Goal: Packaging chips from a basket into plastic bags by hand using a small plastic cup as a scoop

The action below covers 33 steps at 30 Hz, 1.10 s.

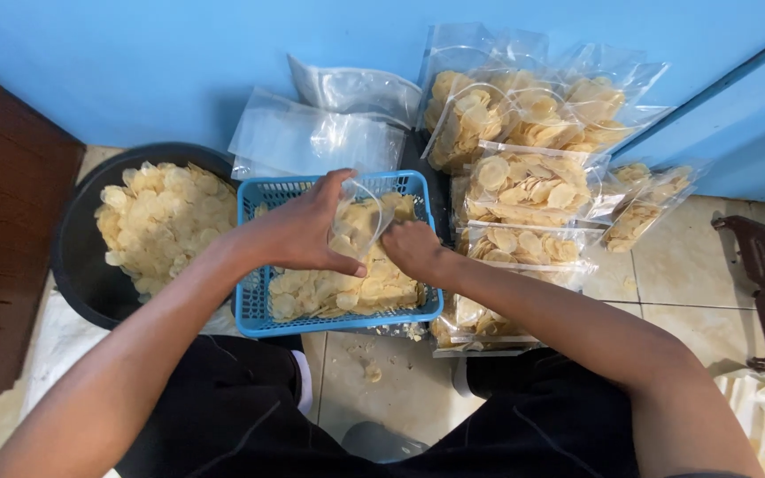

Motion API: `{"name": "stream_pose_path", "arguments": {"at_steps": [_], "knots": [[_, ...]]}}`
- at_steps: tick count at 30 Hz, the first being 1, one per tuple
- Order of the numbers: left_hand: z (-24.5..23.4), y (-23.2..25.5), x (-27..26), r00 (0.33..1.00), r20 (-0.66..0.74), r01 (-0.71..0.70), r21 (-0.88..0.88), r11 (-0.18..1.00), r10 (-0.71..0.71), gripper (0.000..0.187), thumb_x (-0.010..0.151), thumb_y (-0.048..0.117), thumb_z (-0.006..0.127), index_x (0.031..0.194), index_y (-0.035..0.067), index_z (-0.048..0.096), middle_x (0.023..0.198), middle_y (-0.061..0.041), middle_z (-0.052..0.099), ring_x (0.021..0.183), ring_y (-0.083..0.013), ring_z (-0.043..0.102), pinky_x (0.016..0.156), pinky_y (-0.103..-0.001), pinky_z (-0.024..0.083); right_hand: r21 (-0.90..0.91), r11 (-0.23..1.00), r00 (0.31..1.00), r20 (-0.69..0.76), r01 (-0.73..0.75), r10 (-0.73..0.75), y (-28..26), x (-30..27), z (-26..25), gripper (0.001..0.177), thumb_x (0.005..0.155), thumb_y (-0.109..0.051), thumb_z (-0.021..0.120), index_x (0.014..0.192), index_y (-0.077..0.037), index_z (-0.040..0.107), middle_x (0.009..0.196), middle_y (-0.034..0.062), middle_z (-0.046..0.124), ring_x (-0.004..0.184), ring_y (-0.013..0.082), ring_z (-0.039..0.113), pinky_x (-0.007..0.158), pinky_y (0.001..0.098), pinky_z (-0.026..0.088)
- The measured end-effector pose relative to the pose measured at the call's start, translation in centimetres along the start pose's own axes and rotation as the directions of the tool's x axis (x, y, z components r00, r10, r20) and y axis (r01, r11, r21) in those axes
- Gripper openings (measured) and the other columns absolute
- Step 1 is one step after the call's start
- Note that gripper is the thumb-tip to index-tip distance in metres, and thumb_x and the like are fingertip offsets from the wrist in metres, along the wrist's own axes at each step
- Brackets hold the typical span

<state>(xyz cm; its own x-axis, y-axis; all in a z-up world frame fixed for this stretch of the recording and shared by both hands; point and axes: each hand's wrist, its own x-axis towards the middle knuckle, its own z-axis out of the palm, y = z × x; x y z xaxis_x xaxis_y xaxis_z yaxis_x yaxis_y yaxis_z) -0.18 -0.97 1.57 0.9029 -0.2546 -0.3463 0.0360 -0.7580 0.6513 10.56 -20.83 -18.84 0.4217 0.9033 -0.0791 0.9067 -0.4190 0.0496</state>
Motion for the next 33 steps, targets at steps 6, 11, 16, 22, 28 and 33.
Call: {"name": "stream_pose_path", "arguments": {"at_steps": [6, 11, 16, 22, 28, 33], "knots": [[-0.1, -0.9, -0.4, 0.999, -0.003, -0.032, -0.047, 0.998, 0.032, 0.134, 0.08, 0.051, 0.092, 0.164, 0.001, 0.001, 0.164, -0.037, 0.024, 0.145, -0.0625, 0.039, 0.113, -0.079, 0.045, -0.095, 0.995, 0.998, -0.06, -0.019, 0.013, -0.3, -1.4, -3.1, 0.017, 0.088, -0.004, 0.059, 0.102, -0.005, 0.069, 0.077, 0.0103, 0.076, 0.066, 0.0305, 0.077, 0.053, 0.0403, 0.061], [-0.1, -0.9, -0.2, 1.0, -0.016, -0.014, -0.017, 1.0, 0.014, 0.135, 0.076, 0.054, 0.095, 0.164, 0.003, 0.005, 0.166, -0.034, 0.025, 0.148, -0.058, 0.04, 0.115, -0.074, 0.046, -0.029, 1.0, 0.994, -0.109, 0.007, -0.01, 0.3, -2.1, -2.6, 0.015, 0.086, 0.0, 0.062, 0.098, 0.001, 0.071, 0.071, 0.0148, 0.075, 0.062, 0.0351, 0.075, 0.052, 0.0402, 0.059], [-0.4, -0.4, -0.7, 1.0, 0.0, -0.012, -0.07, 0.998, 0.012, 0.13, 0.083, 0.05, 0.091, 0.165, 0.004, 0.001, 0.165, -0.038, 0.022, 0.144, -0.0614, 0.042, 0.114, -0.08, 0.042, 0.154, 0.988, 0.966, -0.252, -0.02, 0.058, 0.4, -4.0, -11.6, 0.012, 0.095, 0.0, 0.064, 0.102, 0.003, 0.073, 0.06, 0.0176, 0.068, 0.051, 0.0375, 0.07, 0.045, 0.0389, 0.055], [0.5, -1.2, 0.0, 1.0, -0.009, -0.009, -0.041, 0.999, 0.008, 0.136, 0.078, 0.058, 0.091, 0.165, 0.007, 0.0, 0.164, -0.035, 0.026, 0.127, -0.0547, 0.062, 0.102, -0.076, 0.054, 0.763, 0.645, 0.866, -0.353, 0.047, 0.354, 1.1, -5.6, -21.1, 0.012, 0.095, -0.013, 0.077, 0.104, -0.006, 0.076, 0.08, 0.0181, 0.078, 0.07, 0.0369, 0.075, 0.066, 0.0431, 0.059], [0.7, 0.0, 0.1, 1.0, -0.007, -0.018, -0.069, 0.997, 0.018, 0.134, 0.081, 0.057, 0.089, 0.167, 0.008, -0.001, 0.163, -0.033, 0.027, 0.114, -0.0465, 0.07, 0.096, -0.071, 0.058, 0.82, 0.55, 0.91, -0.338, 0.158, 0.242, -0.3, -6.4, -23.7, 0.011, 0.099, -0.008, 0.07, 0.105, 0.0, 0.076, 0.082, 0.0216, 0.078, 0.065, 0.0325, 0.074, 0.06, 0.0417, 0.06], [0.9, 0.7, 0.1, 0.996, -0.056, -0.078, -0.043, 0.996, 0.075, 0.133, 0.081, 0.058, 0.089, 0.166, 0.007, 0.0, 0.161, -0.034, 0.028, 0.106, -0.0441, 0.072, 0.087, -0.065, 0.062, 0.76, 0.606, 0.912, -0.388, 0.233, 0.135, -1.2, -6.8, -23.7, 0.024, 0.098, 0.001, 0.059, 0.117, -0.003, 0.073, 0.089, 0.0261, 0.075, 0.076, 0.0427, 0.075, 0.06, 0.0473, 0.06]]}}
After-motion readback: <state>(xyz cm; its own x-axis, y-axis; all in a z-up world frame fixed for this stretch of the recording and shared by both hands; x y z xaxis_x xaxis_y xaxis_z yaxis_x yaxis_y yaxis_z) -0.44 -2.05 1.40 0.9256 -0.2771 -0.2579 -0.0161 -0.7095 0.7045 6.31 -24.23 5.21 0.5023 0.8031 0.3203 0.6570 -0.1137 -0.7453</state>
